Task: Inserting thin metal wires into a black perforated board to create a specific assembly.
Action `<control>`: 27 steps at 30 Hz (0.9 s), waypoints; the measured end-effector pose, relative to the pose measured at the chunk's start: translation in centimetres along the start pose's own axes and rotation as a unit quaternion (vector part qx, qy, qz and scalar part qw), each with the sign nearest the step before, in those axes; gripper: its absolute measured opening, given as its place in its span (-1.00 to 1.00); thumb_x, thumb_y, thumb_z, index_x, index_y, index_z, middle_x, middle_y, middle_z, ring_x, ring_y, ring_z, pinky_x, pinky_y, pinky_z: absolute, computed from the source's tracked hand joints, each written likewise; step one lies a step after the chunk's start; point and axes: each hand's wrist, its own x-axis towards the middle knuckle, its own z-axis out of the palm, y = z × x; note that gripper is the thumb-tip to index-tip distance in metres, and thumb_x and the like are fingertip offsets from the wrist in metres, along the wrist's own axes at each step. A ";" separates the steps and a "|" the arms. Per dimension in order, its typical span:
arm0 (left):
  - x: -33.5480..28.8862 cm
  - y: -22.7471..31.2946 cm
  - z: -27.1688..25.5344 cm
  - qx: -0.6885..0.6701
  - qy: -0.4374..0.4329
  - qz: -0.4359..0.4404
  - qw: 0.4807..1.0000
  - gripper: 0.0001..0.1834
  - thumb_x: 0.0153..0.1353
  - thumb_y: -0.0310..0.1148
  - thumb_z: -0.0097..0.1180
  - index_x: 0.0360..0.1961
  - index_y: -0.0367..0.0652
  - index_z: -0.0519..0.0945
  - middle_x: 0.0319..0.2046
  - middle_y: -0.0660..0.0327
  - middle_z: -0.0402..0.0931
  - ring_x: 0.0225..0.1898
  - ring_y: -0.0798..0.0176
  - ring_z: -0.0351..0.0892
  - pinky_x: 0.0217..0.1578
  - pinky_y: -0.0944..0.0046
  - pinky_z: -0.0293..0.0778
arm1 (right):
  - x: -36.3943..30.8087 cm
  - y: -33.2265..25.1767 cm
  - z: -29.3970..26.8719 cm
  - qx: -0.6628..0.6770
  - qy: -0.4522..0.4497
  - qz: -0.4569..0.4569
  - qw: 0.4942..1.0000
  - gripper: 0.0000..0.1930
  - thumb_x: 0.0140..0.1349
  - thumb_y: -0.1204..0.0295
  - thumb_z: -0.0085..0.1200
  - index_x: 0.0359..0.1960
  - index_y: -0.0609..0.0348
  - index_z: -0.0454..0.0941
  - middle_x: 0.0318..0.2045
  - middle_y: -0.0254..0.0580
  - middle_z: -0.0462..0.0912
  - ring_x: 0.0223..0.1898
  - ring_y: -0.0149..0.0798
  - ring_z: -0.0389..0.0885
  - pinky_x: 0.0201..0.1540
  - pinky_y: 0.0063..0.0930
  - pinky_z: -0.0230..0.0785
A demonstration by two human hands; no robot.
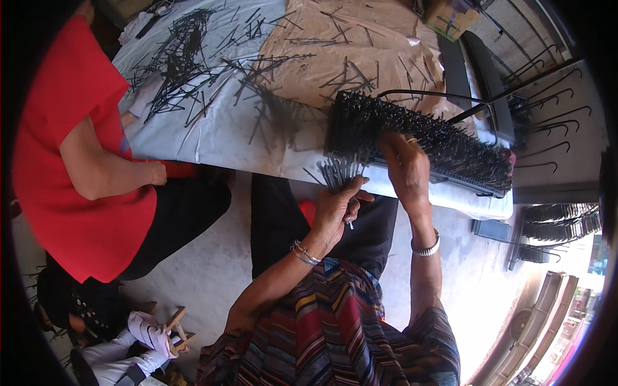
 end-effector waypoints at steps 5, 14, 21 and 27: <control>0.1 -0.6 0.0 0.002 -0.004 0.014 1.000 -0.62 0.24 -0.10 0.19 -0.17 -0.23 0.60 -0.42 0.08 0.66 -0.66 0.54 0.31 -0.71 0.52 0.14 | -0.9 -0.3 -1.1 0.346 -0.221 0.204 0.889 -0.89 0.23 0.55 0.04 -0.22 0.27 0.51 -0.47 -0.27 0.62 -0.52 -0.52 0.46 -0.45 -0.61 0.32; 0.4 -0.9 -0.1 -0.050 0.015 0.007 0.999 -0.57 0.23 -0.06 0.18 -0.12 -0.23 0.61 -0.52 0.22 0.56 -0.67 0.55 0.21 -0.66 0.50 0.12 | 1.0 -0.5 -0.5 0.092 0.068 0.123 0.986 -0.94 0.26 0.58 0.03 -0.26 0.24 0.45 -0.45 -0.15 0.62 -0.53 -0.36 0.53 -0.43 -0.49 0.39; 0.6 -1.1 -0.8 -0.062 -0.010 -0.009 0.998 -0.61 0.26 -0.11 0.17 -0.11 -0.24 0.61 -0.59 0.29 0.46 -0.69 0.57 0.12 -0.65 0.53 0.06 | 1.7 0.2 0.9 0.081 0.052 0.068 0.993 -0.94 0.25 0.56 0.06 -0.29 0.21 0.43 -0.46 -0.07 0.60 -0.52 -0.25 0.55 -0.42 -0.46 0.39; 0.2 -0.8 -0.3 -0.041 -0.019 -0.009 0.999 -0.62 0.28 -0.12 0.14 -0.13 -0.27 0.58 -0.55 0.29 0.46 -0.69 0.58 0.15 -0.66 0.55 0.06 | 1.8 1.1 1.3 0.103 -0.019 0.078 0.992 -0.92 0.22 0.54 0.09 -0.27 0.18 0.48 -0.43 -0.10 0.59 -0.50 -0.20 0.56 -0.43 -0.41 0.39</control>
